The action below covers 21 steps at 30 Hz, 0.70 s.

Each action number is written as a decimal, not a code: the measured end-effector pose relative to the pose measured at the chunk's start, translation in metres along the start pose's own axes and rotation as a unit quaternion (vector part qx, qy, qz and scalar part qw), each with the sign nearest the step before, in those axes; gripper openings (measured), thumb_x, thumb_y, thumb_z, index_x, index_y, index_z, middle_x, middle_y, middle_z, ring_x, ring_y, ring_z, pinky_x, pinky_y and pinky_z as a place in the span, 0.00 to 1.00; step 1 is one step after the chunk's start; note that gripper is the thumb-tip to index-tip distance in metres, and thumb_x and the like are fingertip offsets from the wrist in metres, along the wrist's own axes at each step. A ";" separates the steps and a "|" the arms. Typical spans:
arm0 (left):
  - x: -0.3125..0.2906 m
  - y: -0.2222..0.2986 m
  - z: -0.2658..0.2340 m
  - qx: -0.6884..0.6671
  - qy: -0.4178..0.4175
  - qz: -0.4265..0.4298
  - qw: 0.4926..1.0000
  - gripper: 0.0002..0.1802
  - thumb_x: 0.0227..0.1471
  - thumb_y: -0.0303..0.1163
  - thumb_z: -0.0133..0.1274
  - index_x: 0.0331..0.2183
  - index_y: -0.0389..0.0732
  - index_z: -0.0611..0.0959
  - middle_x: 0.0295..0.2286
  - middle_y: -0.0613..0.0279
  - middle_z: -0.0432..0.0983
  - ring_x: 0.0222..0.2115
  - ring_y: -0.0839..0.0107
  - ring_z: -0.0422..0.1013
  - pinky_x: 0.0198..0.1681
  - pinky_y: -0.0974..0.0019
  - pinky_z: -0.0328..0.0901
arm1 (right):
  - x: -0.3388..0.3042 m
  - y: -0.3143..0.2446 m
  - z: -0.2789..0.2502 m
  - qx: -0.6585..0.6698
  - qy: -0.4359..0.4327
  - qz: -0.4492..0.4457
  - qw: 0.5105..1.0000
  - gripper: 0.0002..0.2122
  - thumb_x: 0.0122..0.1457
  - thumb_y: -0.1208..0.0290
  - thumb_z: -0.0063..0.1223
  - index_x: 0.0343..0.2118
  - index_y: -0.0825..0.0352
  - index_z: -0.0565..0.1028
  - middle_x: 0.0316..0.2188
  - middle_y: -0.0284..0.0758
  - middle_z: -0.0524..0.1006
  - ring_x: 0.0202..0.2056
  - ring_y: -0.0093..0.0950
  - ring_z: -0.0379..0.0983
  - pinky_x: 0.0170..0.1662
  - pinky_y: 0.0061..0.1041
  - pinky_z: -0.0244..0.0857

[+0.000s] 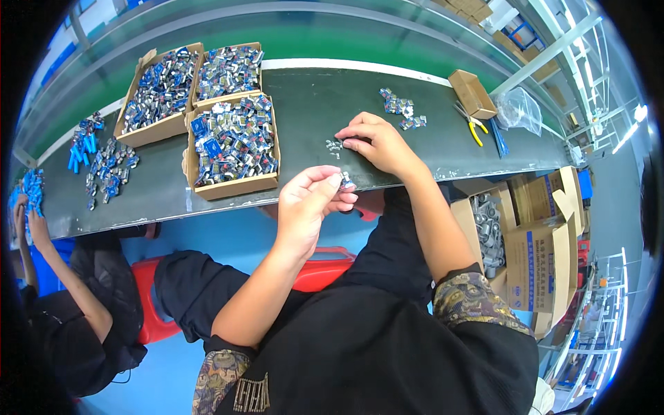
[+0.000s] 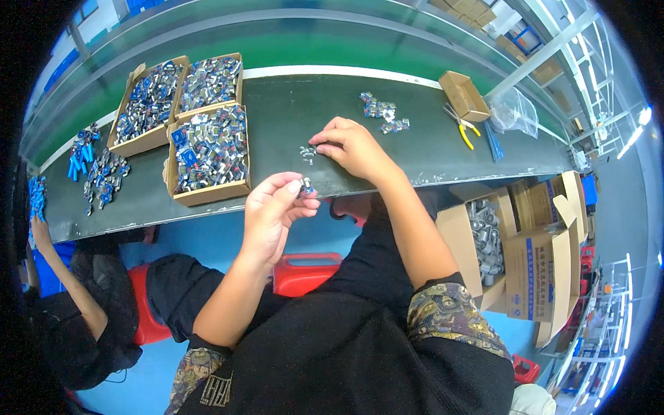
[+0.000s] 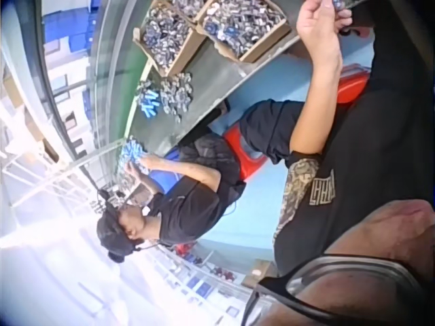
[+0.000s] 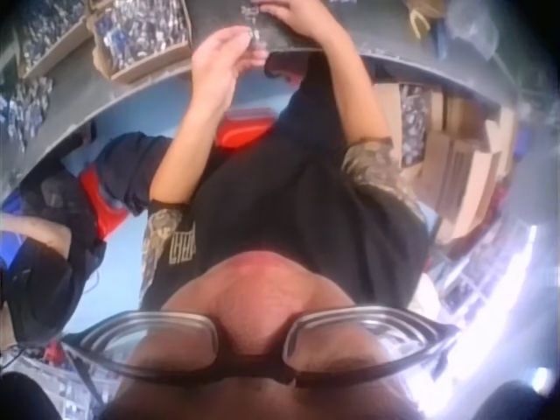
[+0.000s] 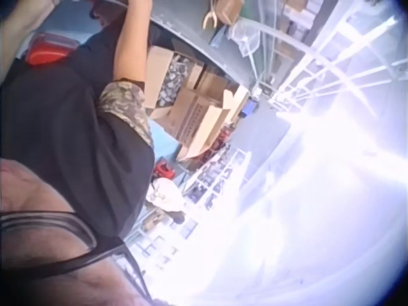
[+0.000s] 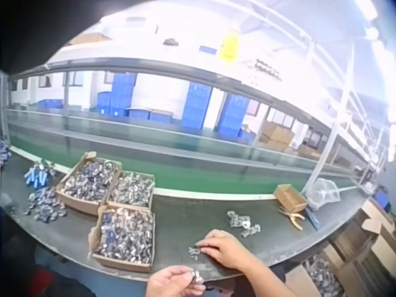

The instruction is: Assemble small electronic components on a production line.

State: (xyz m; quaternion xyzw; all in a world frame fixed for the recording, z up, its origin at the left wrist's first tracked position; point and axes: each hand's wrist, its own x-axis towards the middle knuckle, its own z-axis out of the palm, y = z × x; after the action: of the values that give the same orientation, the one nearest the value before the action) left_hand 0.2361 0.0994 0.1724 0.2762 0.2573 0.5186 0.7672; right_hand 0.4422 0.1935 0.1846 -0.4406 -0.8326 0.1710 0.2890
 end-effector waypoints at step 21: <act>0.013 -0.006 0.001 0.053 -0.025 0.101 0.993 0.16 0.59 0.31 0.50 0.46 0.33 0.73 0.48 0.53 0.73 0.45 0.70 0.72 0.41 0.68 0.72 | -0.020 -0.071 -0.004 0.040 0.105 0.023 0.993 0.03 0.54 0.77 0.56 0.31 0.70 0.76 0.30 0.36 0.76 0.33 0.28 0.73 0.37 0.24 0.66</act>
State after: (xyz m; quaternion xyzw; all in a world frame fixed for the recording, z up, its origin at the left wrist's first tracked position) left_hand 0.2450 0.1091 0.1671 0.3542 0.2359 0.5717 0.7014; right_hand 0.4088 0.1379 0.2192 -0.4634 -0.7798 0.1637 0.3878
